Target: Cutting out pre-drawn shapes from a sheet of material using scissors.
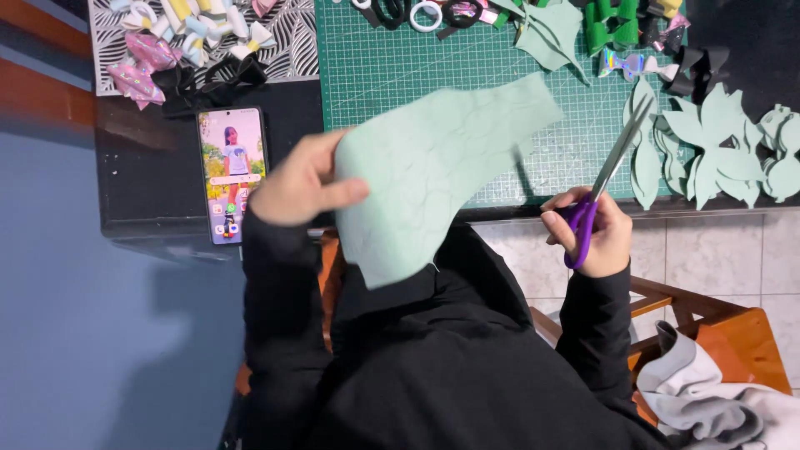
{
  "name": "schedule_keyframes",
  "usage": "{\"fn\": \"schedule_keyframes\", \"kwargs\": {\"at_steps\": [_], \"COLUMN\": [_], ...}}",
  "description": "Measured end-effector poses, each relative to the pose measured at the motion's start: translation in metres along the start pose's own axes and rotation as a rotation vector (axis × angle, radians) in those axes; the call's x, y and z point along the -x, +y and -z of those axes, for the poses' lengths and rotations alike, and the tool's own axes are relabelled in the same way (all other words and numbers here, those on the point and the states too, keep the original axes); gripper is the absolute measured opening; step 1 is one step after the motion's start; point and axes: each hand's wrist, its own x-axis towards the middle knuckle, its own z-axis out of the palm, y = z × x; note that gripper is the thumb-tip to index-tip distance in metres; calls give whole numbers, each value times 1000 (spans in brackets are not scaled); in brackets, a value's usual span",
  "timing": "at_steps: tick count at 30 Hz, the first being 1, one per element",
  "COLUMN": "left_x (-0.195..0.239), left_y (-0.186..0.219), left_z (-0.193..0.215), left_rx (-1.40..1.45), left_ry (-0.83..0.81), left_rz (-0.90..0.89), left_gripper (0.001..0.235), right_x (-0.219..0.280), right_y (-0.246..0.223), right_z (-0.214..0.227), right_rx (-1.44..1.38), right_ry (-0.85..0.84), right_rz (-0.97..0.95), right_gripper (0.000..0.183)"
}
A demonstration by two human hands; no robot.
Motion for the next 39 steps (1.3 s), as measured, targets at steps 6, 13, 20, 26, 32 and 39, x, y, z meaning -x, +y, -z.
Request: {"fn": "schedule_keyframes", "kwargs": {"at_steps": [6, 13, 20, 26, 32, 39], "left_x": [57, 70, 64, 72, 92, 86], "left_y": [-48, -81, -92, -120, -190, -180], "left_z": [-59, -118, -136, -139, -149, -161], "left_rx": [318, 298, 283, 255, 14, 203], "left_ry": [231, 345, 305, 265, 518, 521], "left_rz": [23, 175, 104, 195, 505, 344], "left_gripper": [47, 47, 57, 55, 54, 53], "right_x": [5, 9, 14, 21, 32, 45], "right_y": [4, -2, -7, 3, 8, 15], "right_z": [-8, -27, -40, -36, -36, -45], "right_rx": [26, -83, -2, 71, 28, 105], "right_ry": [-38, -204, -220, -171, -106, -154], "right_rz": [-41, -116, -213, -171, -149, -167], "right_gripper": [24, 19, 23, 23, 23, 27]}}
